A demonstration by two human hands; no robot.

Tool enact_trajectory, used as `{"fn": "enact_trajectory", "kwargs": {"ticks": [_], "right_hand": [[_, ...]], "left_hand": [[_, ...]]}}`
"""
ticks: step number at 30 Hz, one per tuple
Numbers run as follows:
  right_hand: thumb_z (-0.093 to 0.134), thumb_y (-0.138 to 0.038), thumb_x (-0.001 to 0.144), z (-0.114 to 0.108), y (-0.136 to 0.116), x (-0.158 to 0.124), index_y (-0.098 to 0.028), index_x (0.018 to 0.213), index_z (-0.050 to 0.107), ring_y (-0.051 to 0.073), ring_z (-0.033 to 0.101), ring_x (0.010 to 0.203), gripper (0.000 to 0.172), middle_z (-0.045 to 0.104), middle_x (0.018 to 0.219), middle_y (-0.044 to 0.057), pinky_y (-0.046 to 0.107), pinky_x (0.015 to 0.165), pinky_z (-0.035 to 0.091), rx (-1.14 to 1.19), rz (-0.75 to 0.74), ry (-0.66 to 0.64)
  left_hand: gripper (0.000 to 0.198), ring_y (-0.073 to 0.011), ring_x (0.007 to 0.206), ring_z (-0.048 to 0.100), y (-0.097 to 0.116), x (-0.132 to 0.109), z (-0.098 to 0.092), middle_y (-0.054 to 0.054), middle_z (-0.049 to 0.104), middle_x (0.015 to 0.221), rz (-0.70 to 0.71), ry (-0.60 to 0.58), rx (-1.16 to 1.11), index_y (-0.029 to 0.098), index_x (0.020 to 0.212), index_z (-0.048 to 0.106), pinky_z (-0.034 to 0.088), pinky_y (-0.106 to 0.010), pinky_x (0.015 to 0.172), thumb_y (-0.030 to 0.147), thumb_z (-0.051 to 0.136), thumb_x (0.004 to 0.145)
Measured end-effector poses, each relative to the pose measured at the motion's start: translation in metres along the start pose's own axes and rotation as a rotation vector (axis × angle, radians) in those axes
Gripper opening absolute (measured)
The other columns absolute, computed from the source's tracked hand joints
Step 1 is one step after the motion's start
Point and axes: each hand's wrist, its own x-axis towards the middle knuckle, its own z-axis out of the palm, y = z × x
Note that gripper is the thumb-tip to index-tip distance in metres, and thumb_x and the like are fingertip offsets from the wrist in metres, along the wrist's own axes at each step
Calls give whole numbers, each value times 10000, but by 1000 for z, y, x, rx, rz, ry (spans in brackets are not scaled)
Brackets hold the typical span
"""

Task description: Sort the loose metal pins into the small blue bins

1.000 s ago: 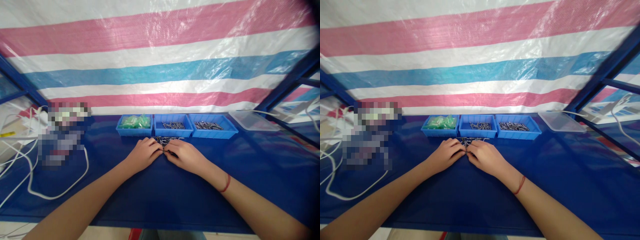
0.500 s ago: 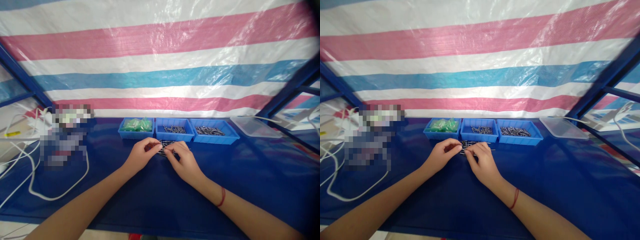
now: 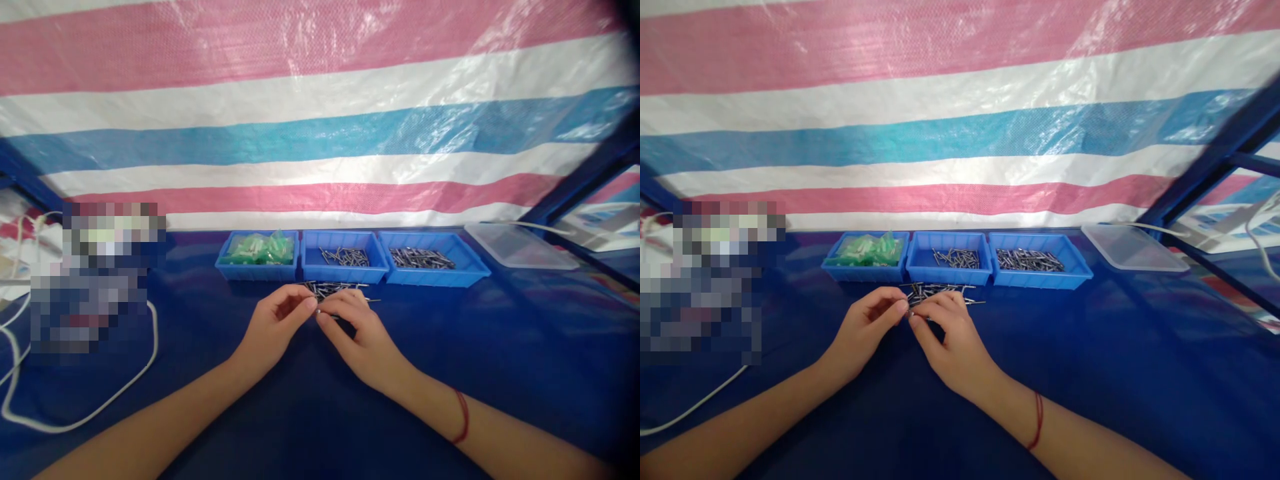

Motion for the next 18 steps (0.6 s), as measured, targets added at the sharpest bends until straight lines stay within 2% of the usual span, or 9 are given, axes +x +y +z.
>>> {"fn": "enact_trajectory", "kwargs": {"ticks": [5,18], "right_hand": [[534,-248,896,0,0,0,-230,859,645,204,535,899,118,643,874,46,377,833,421,15,17,5],[569,-187,862,2,1,0,-219,847,626,204,540,899,67,633,893,48,366,816,440,31,67,34]], "left_hand": [[153,-135,734,600,-1,-1,-1,-5,654,799,10,-78,6,178,850,636,493,-241,689,322,639,799],[158,-135,789,614,-3,-3,-5,-6,667,870,10,-120,42,188,924,642,487,-227,720,323,598,857]]}}
